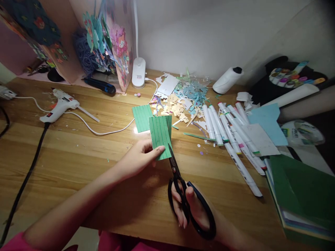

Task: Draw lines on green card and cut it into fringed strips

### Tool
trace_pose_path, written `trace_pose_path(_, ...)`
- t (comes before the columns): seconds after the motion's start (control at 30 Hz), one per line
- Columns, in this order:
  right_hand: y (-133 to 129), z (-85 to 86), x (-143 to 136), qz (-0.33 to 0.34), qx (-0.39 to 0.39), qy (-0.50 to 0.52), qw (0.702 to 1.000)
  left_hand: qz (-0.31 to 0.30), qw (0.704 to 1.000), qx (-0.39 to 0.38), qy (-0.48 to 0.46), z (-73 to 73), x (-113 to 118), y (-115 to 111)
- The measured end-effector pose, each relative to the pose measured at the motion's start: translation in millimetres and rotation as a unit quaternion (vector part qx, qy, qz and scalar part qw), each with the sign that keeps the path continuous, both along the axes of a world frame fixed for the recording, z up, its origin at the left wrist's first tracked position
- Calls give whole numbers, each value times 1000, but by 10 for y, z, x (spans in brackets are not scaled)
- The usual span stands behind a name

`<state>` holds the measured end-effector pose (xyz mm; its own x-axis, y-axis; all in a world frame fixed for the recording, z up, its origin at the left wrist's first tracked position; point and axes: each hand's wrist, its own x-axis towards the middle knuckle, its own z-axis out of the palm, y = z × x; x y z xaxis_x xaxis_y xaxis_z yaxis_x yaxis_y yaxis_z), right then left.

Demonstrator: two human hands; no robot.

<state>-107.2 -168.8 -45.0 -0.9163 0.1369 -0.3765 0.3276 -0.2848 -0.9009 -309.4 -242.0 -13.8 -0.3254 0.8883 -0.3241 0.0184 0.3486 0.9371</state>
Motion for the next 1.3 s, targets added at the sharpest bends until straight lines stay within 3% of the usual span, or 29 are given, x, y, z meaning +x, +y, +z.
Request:
trace_pose_path(0.2,14,43,-16,14,30,12,999,-7,1000,1,-13,-9,8,6)
trace_pose_path(0.77,-43,-119,-12,-35,19,16,999,-31,993,-5,-112,36,113,17)
trace_pose_path(0.97,-29,-88,-10,-45,15,27,999,-44,993,-8,-109,7,122,11)
trace_pose_path(1.13,-46,-108,-15,-55,-36,8,998,-56,993,-12,-102,-37,132,5)
trace_pose_path(1.3,-53,-152,-4,-57,-15,2,998,-63,992,-11,-106,-47,150,5)
